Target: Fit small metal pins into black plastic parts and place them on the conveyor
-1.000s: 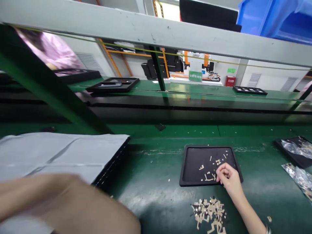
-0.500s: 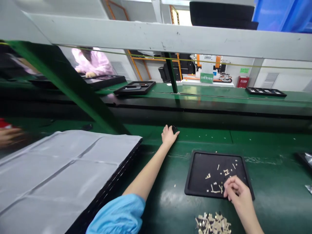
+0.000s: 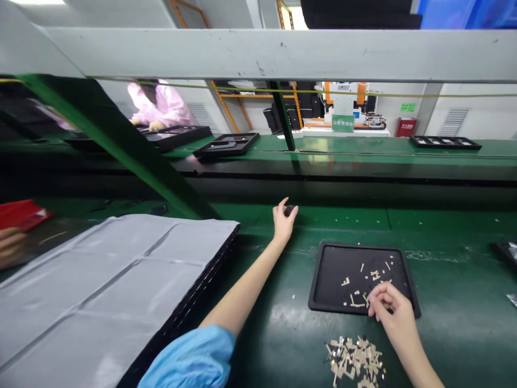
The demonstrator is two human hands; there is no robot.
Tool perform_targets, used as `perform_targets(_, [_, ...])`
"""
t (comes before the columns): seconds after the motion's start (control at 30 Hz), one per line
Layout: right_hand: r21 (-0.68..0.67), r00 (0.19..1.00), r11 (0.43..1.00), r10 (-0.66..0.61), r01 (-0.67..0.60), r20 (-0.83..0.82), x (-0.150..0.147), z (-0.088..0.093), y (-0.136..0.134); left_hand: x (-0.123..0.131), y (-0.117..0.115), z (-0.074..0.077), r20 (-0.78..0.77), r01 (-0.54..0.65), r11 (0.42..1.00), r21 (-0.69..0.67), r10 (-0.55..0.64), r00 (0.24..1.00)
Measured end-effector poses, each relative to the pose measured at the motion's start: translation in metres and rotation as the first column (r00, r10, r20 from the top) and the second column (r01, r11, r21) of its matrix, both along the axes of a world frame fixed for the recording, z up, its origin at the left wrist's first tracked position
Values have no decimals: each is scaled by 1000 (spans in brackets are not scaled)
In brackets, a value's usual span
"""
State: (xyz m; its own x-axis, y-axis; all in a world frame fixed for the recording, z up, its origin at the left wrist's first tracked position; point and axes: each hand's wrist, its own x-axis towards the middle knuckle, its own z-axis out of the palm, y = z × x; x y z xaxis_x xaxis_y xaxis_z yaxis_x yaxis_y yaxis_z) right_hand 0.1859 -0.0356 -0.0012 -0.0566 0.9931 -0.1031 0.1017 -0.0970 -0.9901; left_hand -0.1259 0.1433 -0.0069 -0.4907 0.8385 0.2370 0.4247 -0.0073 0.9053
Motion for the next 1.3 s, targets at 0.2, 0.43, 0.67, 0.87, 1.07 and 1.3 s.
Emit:
perform_targets(0.2, [-12,995,999,-52,51,-84,-4,7,3,77,-59,17,428,401,914,63,-387,817])
perform_targets(0.43, [22,970,998,-54,61,-238,-3,9,2,162,-128,16,765,652,748,120,-489,420])
perform_targets(0.67, [62,968,990,-113,130,-222,1,10,2,170,-141,5,615,810,584,54,-659,433])
perform_targets(0.87, [117,970,972,-187,206,-156,3,14,1,168,-146,10,646,834,550,56,-657,389])
perform_targets(1.07, [246,932,914,-353,324,83,2,19,-3,164,-151,19,687,848,523,79,-645,334])
perform_targets(1.3, [257,914,921,-350,294,208,1,29,-6,163,-151,25,636,868,491,76,-695,337])
